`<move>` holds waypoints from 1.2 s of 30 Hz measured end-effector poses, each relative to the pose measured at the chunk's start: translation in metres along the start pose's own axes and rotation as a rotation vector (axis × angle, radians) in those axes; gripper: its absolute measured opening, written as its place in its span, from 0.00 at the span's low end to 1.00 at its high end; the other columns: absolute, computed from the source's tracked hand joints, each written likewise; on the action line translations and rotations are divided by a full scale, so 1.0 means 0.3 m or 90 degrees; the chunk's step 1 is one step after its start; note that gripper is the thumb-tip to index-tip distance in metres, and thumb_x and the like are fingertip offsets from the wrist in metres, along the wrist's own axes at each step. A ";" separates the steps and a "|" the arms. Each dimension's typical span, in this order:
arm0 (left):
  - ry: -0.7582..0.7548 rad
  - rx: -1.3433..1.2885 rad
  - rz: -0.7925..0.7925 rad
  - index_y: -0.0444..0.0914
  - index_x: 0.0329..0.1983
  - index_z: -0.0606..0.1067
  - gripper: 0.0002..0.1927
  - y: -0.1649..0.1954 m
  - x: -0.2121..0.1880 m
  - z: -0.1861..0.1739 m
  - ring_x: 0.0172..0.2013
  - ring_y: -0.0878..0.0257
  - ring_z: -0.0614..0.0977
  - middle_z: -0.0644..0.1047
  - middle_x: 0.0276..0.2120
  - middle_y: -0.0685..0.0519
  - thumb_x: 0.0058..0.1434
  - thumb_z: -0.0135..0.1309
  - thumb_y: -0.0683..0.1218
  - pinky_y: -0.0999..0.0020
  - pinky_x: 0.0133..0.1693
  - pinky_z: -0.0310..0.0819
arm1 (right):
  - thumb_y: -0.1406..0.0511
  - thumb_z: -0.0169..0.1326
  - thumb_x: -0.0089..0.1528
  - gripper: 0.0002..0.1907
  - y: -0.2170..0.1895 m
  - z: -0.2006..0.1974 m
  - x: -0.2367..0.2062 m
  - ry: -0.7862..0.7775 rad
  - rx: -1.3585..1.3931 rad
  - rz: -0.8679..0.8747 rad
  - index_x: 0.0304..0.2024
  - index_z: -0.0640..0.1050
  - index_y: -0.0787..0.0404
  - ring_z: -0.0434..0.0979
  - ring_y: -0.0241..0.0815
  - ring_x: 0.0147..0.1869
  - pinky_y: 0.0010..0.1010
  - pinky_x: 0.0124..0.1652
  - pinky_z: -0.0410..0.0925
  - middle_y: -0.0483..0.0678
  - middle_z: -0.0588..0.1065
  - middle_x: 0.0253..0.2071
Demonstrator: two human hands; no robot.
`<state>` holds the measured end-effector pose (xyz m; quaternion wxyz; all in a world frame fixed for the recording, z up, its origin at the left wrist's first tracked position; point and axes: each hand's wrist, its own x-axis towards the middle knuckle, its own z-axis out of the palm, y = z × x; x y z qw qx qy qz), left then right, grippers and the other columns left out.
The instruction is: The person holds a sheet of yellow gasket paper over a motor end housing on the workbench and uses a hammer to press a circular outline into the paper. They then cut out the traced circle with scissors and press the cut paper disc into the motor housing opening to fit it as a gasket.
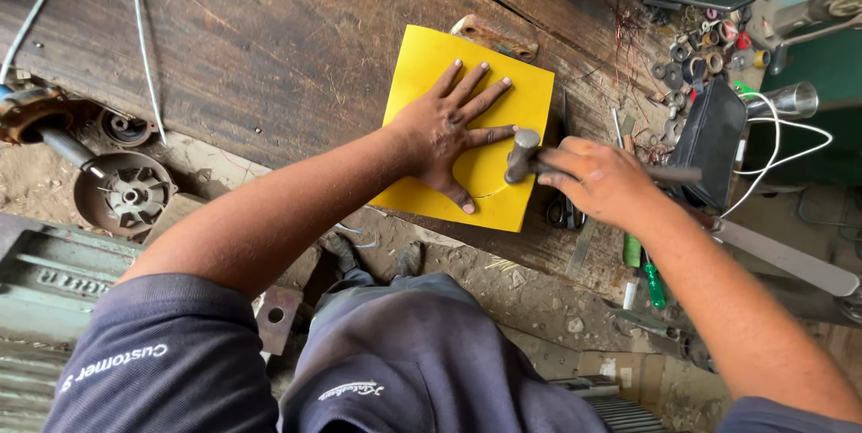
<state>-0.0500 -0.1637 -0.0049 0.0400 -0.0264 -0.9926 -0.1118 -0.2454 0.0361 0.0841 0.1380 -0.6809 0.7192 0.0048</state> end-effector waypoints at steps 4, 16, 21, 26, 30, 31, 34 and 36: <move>0.002 -0.010 -0.001 0.58 0.77 0.53 0.67 -0.003 0.002 0.000 0.74 0.35 0.42 0.42 0.77 0.41 0.35 0.49 0.89 0.33 0.68 0.29 | 0.57 0.59 0.62 0.15 0.003 -0.004 0.003 -0.008 -0.018 0.015 0.50 0.82 0.50 0.79 0.53 0.44 0.45 0.41 0.72 0.47 0.75 0.39; -0.011 -0.001 -0.006 0.59 0.77 0.52 0.67 0.003 0.012 0.002 0.74 0.35 0.41 0.42 0.76 0.41 0.34 0.48 0.89 0.34 0.68 0.28 | 0.57 0.59 0.62 0.17 0.021 0.007 -0.005 0.021 0.028 -0.001 0.52 0.80 0.52 0.79 0.54 0.45 0.45 0.42 0.72 0.48 0.76 0.42; -0.012 0.000 -0.002 0.59 0.77 0.52 0.67 0.007 0.013 0.000 0.74 0.35 0.41 0.42 0.77 0.41 0.35 0.48 0.90 0.34 0.69 0.27 | 0.56 0.59 0.61 0.18 0.016 -0.001 -0.009 -0.027 -0.016 0.040 0.53 0.81 0.51 0.80 0.53 0.44 0.45 0.41 0.72 0.48 0.77 0.41; -0.025 0.004 -0.002 0.58 0.77 0.52 0.67 0.011 0.018 -0.005 0.74 0.36 0.40 0.41 0.76 0.40 0.35 0.47 0.90 0.34 0.68 0.28 | 0.56 0.58 0.62 0.18 0.007 0.003 -0.013 -0.043 0.011 0.041 0.53 0.81 0.52 0.80 0.52 0.45 0.43 0.42 0.73 0.47 0.77 0.41; -0.018 0.020 -0.004 0.58 0.77 0.53 0.67 0.014 0.017 -0.007 0.74 0.36 0.40 0.41 0.77 0.40 0.36 0.47 0.90 0.34 0.69 0.28 | 0.55 0.57 0.62 0.18 -0.001 0.009 -0.012 -0.012 -0.009 0.021 0.52 0.80 0.53 0.80 0.54 0.46 0.45 0.42 0.72 0.47 0.77 0.44; -0.016 0.020 -0.003 0.58 0.77 0.52 0.67 0.014 0.016 -0.007 0.74 0.36 0.40 0.41 0.77 0.40 0.35 0.47 0.90 0.34 0.68 0.28 | 0.54 0.57 0.62 0.17 -0.001 0.008 -0.011 -0.015 -0.013 0.024 0.51 0.81 0.52 0.80 0.53 0.46 0.45 0.43 0.72 0.47 0.77 0.43; -0.011 0.015 -0.005 0.58 0.77 0.52 0.68 0.020 0.019 -0.008 0.74 0.36 0.40 0.41 0.76 0.40 0.34 0.47 0.90 0.34 0.68 0.28 | 0.54 0.56 0.63 0.18 0.002 0.003 -0.004 -0.064 -0.024 0.031 0.52 0.80 0.51 0.80 0.53 0.47 0.45 0.43 0.72 0.47 0.77 0.42; -0.019 0.025 -0.007 0.58 0.77 0.53 0.67 0.021 0.020 -0.011 0.74 0.36 0.40 0.41 0.77 0.40 0.35 0.47 0.90 0.35 0.68 0.28 | 0.55 0.56 0.63 0.18 0.004 0.004 0.002 -0.067 -0.021 0.037 0.53 0.80 0.52 0.80 0.54 0.47 0.46 0.43 0.72 0.47 0.77 0.43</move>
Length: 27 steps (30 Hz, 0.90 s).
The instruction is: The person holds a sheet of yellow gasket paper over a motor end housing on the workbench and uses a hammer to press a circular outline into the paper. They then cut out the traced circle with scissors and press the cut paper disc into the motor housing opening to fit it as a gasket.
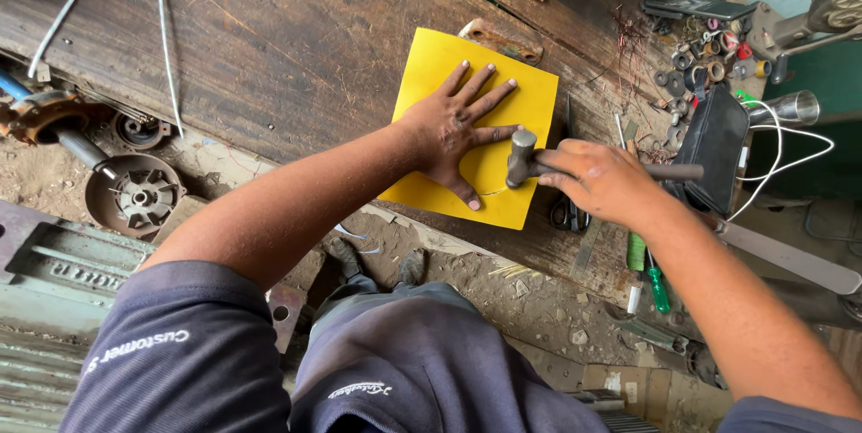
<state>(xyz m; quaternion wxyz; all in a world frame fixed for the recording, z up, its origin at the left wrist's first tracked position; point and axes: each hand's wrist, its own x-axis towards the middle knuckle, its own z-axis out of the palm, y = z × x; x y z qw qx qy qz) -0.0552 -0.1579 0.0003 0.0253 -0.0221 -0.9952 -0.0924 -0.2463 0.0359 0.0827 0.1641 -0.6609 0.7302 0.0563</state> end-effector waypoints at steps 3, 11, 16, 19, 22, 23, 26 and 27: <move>-0.009 -0.004 -0.002 0.58 0.77 0.53 0.67 0.002 0.001 -0.005 0.74 0.36 0.40 0.41 0.76 0.40 0.34 0.47 0.90 0.34 0.68 0.27 | 0.55 0.57 0.63 0.18 0.000 0.007 0.005 0.026 0.017 0.003 0.52 0.80 0.54 0.79 0.55 0.47 0.46 0.43 0.71 0.48 0.78 0.44; -0.001 0.000 -0.001 0.57 0.77 0.53 0.67 0.008 0.001 -0.012 0.74 0.36 0.40 0.41 0.77 0.40 0.35 0.47 0.90 0.34 0.68 0.28 | 0.56 0.57 0.62 0.19 0.021 0.012 0.002 -0.028 0.082 -0.034 0.53 0.80 0.55 0.79 0.55 0.47 0.43 0.46 0.71 0.49 0.78 0.43; -0.011 0.000 -0.003 0.57 0.77 0.52 0.68 0.008 0.003 -0.017 0.74 0.36 0.40 0.41 0.77 0.40 0.35 0.47 0.90 0.34 0.68 0.28 | 0.58 0.57 0.63 0.18 0.026 0.011 0.002 0.003 0.076 -0.030 0.54 0.80 0.55 0.79 0.55 0.48 0.44 0.46 0.71 0.50 0.78 0.44; -0.012 0.006 0.001 0.58 0.77 0.52 0.68 0.008 0.005 -0.018 0.74 0.36 0.40 0.40 0.77 0.41 0.35 0.47 0.90 0.34 0.68 0.28 | 0.57 0.58 0.62 0.19 0.032 0.009 0.001 0.043 0.088 0.002 0.54 0.80 0.56 0.79 0.55 0.48 0.44 0.45 0.71 0.50 0.78 0.45; -0.008 -0.001 -0.004 0.58 0.78 0.52 0.68 0.012 0.004 -0.017 0.74 0.36 0.40 0.40 0.76 0.41 0.34 0.47 0.90 0.34 0.68 0.28 | 0.56 0.58 0.62 0.19 0.044 0.008 0.001 -0.011 0.077 0.014 0.53 0.80 0.55 0.79 0.54 0.48 0.44 0.45 0.71 0.49 0.79 0.45; -0.016 0.010 -0.007 0.58 0.77 0.52 0.68 0.011 0.004 -0.019 0.74 0.36 0.40 0.40 0.76 0.41 0.35 0.46 0.90 0.34 0.68 0.28 | 0.56 0.58 0.61 0.20 0.048 0.010 0.003 -0.050 0.067 0.019 0.54 0.80 0.54 0.80 0.54 0.48 0.44 0.46 0.71 0.49 0.79 0.44; -0.035 0.026 -0.006 0.57 0.77 0.52 0.67 0.009 0.008 -0.024 0.74 0.36 0.40 0.40 0.77 0.41 0.36 0.46 0.90 0.35 0.69 0.28 | 0.58 0.56 0.65 0.20 0.046 0.032 0.006 0.097 0.187 -0.084 0.56 0.77 0.61 0.79 0.55 0.50 0.42 0.48 0.72 0.53 0.78 0.48; -0.042 0.024 -0.009 0.57 0.77 0.52 0.67 0.012 0.007 -0.023 0.74 0.36 0.39 0.39 0.77 0.41 0.36 0.46 0.90 0.35 0.69 0.27 | 0.58 0.56 0.64 0.20 0.046 0.036 0.004 0.051 0.166 -0.061 0.56 0.78 0.60 0.79 0.55 0.49 0.42 0.48 0.71 0.53 0.78 0.47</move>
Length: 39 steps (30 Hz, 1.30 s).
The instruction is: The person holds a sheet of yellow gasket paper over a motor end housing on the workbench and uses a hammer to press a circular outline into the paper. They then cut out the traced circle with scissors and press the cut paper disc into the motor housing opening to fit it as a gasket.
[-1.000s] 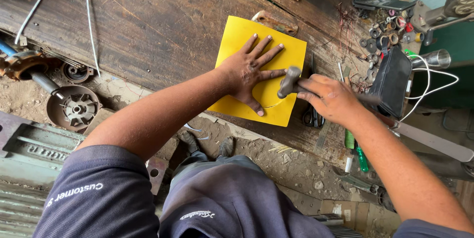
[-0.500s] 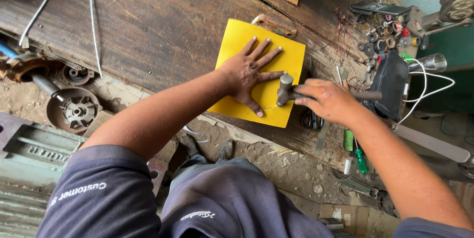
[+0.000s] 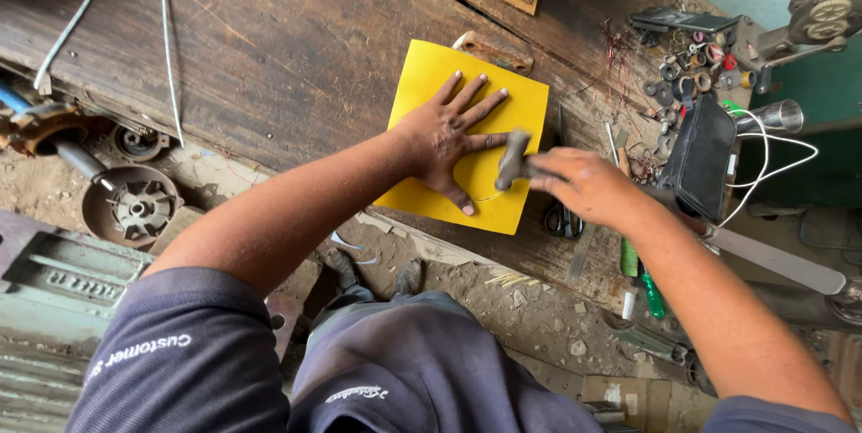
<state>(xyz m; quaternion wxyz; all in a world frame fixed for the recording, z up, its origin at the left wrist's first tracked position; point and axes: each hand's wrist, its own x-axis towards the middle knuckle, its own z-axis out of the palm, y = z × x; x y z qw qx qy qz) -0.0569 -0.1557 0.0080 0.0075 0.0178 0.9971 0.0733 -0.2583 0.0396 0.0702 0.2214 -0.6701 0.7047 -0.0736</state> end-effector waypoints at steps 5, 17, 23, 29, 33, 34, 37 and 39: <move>0.007 0.011 0.001 0.56 0.77 0.53 0.67 -0.001 -0.001 -0.002 0.74 0.36 0.40 0.39 0.77 0.40 0.36 0.45 0.91 0.35 0.68 0.28 | 0.59 0.58 0.64 0.20 -0.002 0.018 0.004 0.012 0.030 0.020 0.55 0.78 0.62 0.80 0.54 0.50 0.41 0.48 0.72 0.54 0.79 0.47; 0.036 0.004 0.004 0.54 0.76 0.58 0.67 0.005 -0.007 -0.012 0.74 0.36 0.41 0.41 0.77 0.39 0.35 0.45 0.91 0.35 0.69 0.29 | 0.60 0.58 0.64 0.19 0.016 0.044 0.033 -0.010 0.017 -0.081 0.54 0.80 0.63 0.79 0.57 0.52 0.43 0.50 0.71 0.56 0.79 0.48; 0.030 -0.004 0.007 0.56 0.77 0.54 0.67 0.007 -0.003 -0.011 0.74 0.36 0.41 0.41 0.76 0.39 0.35 0.47 0.90 0.34 0.68 0.29 | 0.60 0.58 0.62 0.19 0.048 0.038 -0.007 -0.045 0.039 0.007 0.54 0.79 0.63 0.80 0.53 0.50 0.40 0.50 0.72 0.54 0.79 0.46; 0.025 -0.023 0.005 0.60 0.77 0.50 0.67 0.002 0.004 0.008 0.74 0.35 0.42 0.42 0.77 0.41 0.35 0.48 0.90 0.33 0.68 0.30 | 0.62 0.51 0.69 0.21 0.117 0.165 -0.143 0.294 0.479 0.355 0.64 0.71 0.59 0.72 0.39 0.34 0.33 0.33 0.69 0.51 0.75 0.39; 0.047 -0.019 0.008 0.59 0.78 0.50 0.67 -0.001 0.007 0.028 0.74 0.34 0.43 0.43 0.77 0.40 0.35 0.49 0.89 0.32 0.68 0.30 | 0.64 0.53 0.65 0.16 0.141 0.303 -0.163 0.374 0.571 0.488 0.55 0.68 0.60 0.73 0.40 0.23 0.35 0.22 0.67 0.49 0.74 0.31; 0.047 -0.022 0.007 0.59 0.78 0.50 0.67 -0.003 0.008 0.031 0.74 0.34 0.43 0.43 0.76 0.40 0.35 0.49 0.89 0.32 0.68 0.30 | 0.64 0.54 0.66 0.15 0.141 0.331 -0.147 0.363 0.558 0.495 0.53 0.70 0.63 0.73 0.43 0.22 0.37 0.22 0.67 0.50 0.74 0.30; 0.049 -0.027 0.005 0.59 0.77 0.50 0.68 -0.006 0.009 0.039 0.74 0.34 0.43 0.43 0.76 0.39 0.34 0.50 0.89 0.32 0.68 0.30 | 0.64 0.56 0.67 0.12 0.111 0.378 -0.087 0.400 0.254 0.432 0.50 0.75 0.63 0.77 0.48 0.27 0.42 0.29 0.70 0.54 0.77 0.29; 0.056 -0.026 0.007 0.58 0.77 0.51 0.67 -0.006 0.007 0.040 0.73 0.33 0.44 0.44 0.76 0.39 0.35 0.51 0.88 0.32 0.68 0.31 | 0.63 0.60 0.65 0.14 0.091 0.386 -0.054 0.397 0.046 0.407 0.50 0.76 0.62 0.79 0.54 0.31 0.47 0.32 0.72 0.57 0.79 0.30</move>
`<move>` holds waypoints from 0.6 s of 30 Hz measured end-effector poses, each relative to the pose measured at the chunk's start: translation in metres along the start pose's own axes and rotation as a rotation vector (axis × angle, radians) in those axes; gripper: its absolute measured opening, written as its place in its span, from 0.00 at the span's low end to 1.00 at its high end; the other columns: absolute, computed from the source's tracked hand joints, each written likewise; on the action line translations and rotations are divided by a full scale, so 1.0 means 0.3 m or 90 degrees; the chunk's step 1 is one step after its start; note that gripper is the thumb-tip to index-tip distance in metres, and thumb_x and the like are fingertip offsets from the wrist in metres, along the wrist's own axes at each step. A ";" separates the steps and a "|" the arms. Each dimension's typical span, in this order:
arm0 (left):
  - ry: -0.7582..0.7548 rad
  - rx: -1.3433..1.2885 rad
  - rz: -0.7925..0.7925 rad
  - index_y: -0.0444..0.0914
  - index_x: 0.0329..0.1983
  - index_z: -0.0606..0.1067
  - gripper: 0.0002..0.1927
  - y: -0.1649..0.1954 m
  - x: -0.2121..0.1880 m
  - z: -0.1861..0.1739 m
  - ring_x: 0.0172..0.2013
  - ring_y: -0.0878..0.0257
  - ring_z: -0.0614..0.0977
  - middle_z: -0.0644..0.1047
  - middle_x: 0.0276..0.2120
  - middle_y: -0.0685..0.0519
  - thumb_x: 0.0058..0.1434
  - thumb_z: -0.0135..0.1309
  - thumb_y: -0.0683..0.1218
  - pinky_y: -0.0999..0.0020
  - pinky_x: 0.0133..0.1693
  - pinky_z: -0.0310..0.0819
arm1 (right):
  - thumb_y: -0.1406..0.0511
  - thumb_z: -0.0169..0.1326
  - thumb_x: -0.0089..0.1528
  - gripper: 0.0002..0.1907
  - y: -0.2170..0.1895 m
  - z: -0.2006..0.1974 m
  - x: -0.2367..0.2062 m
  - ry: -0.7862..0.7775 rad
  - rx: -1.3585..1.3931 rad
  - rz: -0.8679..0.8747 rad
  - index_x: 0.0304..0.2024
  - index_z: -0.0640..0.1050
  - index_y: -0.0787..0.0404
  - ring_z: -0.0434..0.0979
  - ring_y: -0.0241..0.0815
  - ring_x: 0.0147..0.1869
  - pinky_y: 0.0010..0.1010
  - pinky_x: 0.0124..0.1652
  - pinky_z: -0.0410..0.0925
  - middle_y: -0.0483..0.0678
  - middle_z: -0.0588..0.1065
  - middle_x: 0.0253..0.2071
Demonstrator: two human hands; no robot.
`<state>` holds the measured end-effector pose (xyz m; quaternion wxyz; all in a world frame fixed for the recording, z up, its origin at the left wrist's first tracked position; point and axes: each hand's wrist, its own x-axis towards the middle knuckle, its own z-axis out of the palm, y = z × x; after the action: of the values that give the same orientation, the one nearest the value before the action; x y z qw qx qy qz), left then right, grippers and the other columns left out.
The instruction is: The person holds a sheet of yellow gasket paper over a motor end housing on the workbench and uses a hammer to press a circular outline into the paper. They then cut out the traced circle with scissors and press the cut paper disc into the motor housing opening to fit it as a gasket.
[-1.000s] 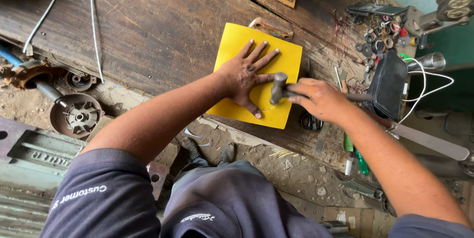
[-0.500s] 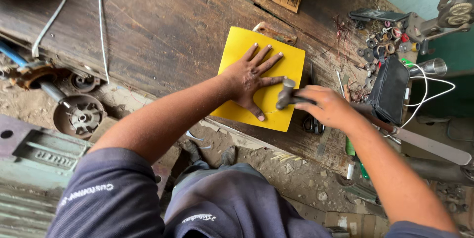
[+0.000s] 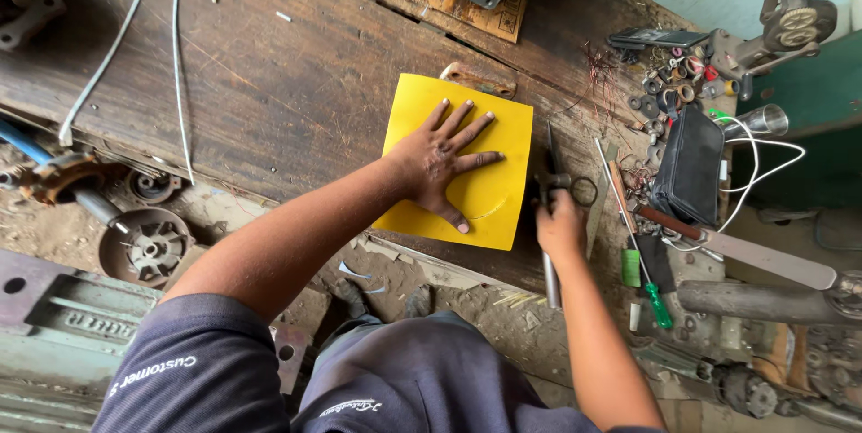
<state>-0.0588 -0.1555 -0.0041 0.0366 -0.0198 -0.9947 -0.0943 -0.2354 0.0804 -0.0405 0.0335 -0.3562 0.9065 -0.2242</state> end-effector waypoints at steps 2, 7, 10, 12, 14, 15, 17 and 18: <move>-0.003 -0.001 -0.001 0.57 0.77 0.52 0.67 0.000 -0.002 -0.003 0.74 0.34 0.44 0.44 0.76 0.39 0.35 0.51 0.88 0.31 0.68 0.31 | 0.61 0.64 0.61 0.20 -0.024 -0.002 0.007 0.004 -0.132 -0.008 0.51 0.76 0.62 0.78 0.64 0.35 0.53 0.33 0.71 0.61 0.80 0.32; 0.005 -0.006 -0.001 0.56 0.77 0.53 0.67 -0.002 -0.002 -0.024 0.74 0.33 0.44 0.44 0.76 0.38 0.35 0.52 0.88 0.31 0.68 0.31 | 0.56 0.62 0.65 0.14 -0.128 -0.100 0.038 0.081 -0.085 -0.113 0.48 0.80 0.54 0.83 0.56 0.46 0.45 0.45 0.75 0.54 0.81 0.43; -0.009 -0.003 0.000 0.51 0.77 0.53 0.69 0.012 -0.006 -0.042 0.74 0.34 0.44 0.44 0.76 0.38 0.35 0.52 0.88 0.33 0.68 0.31 | 0.51 0.65 0.59 0.27 -0.203 -0.109 0.083 -0.013 0.056 -0.440 0.56 0.76 0.55 0.74 0.55 0.66 0.46 0.64 0.68 0.53 0.76 0.57; -0.006 0.016 -0.002 0.44 0.76 0.52 0.73 0.017 -0.009 -0.062 0.73 0.35 0.43 0.44 0.75 0.38 0.34 0.52 0.88 0.35 0.69 0.31 | 0.48 0.67 0.52 0.41 -0.235 -0.094 0.109 -0.112 0.005 -0.493 0.61 0.70 0.58 0.66 0.58 0.70 0.51 0.66 0.58 0.56 0.70 0.63; 0.015 0.002 0.006 0.36 0.73 0.56 0.73 0.024 -0.017 -0.082 0.73 0.38 0.47 0.50 0.74 0.39 0.34 0.55 0.88 0.37 0.69 0.35 | 0.44 0.67 0.48 0.51 -0.243 -0.074 0.122 -0.168 -0.042 -0.504 0.66 0.63 0.59 0.61 0.58 0.73 0.54 0.69 0.51 0.57 0.65 0.68; 0.029 -0.004 0.003 0.32 0.71 0.57 0.74 0.019 -0.020 -0.094 0.74 0.39 0.49 0.53 0.74 0.39 0.34 0.56 0.87 0.38 0.69 0.36 | 0.42 0.67 0.48 0.55 -0.237 -0.067 0.125 -0.176 -0.064 -0.493 0.68 0.60 0.59 0.59 0.58 0.74 0.54 0.70 0.49 0.56 0.62 0.70; 0.156 -0.039 0.038 0.31 0.65 0.65 0.68 0.022 -0.042 -0.107 0.68 0.43 0.60 0.63 0.66 0.41 0.35 0.58 0.84 0.41 0.67 0.49 | 0.39 0.65 0.49 0.58 -0.218 -0.056 0.122 -0.182 -0.096 -0.495 0.71 0.58 0.59 0.57 0.57 0.75 0.54 0.71 0.47 0.54 0.60 0.72; 0.217 -0.056 0.060 0.31 0.63 0.69 0.65 0.023 -0.050 -0.111 0.66 0.45 0.66 0.69 0.62 0.42 0.35 0.60 0.83 0.43 0.67 0.55 | 0.38 0.63 0.50 0.58 -0.206 -0.052 0.120 -0.172 -0.108 -0.509 0.72 0.58 0.59 0.57 0.56 0.76 0.54 0.71 0.47 0.53 0.60 0.73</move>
<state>-0.0412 -0.1555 0.0287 0.2079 -0.0513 -0.9670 -0.1380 -0.2265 0.0227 0.0036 0.0332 -0.7070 0.6999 -0.0957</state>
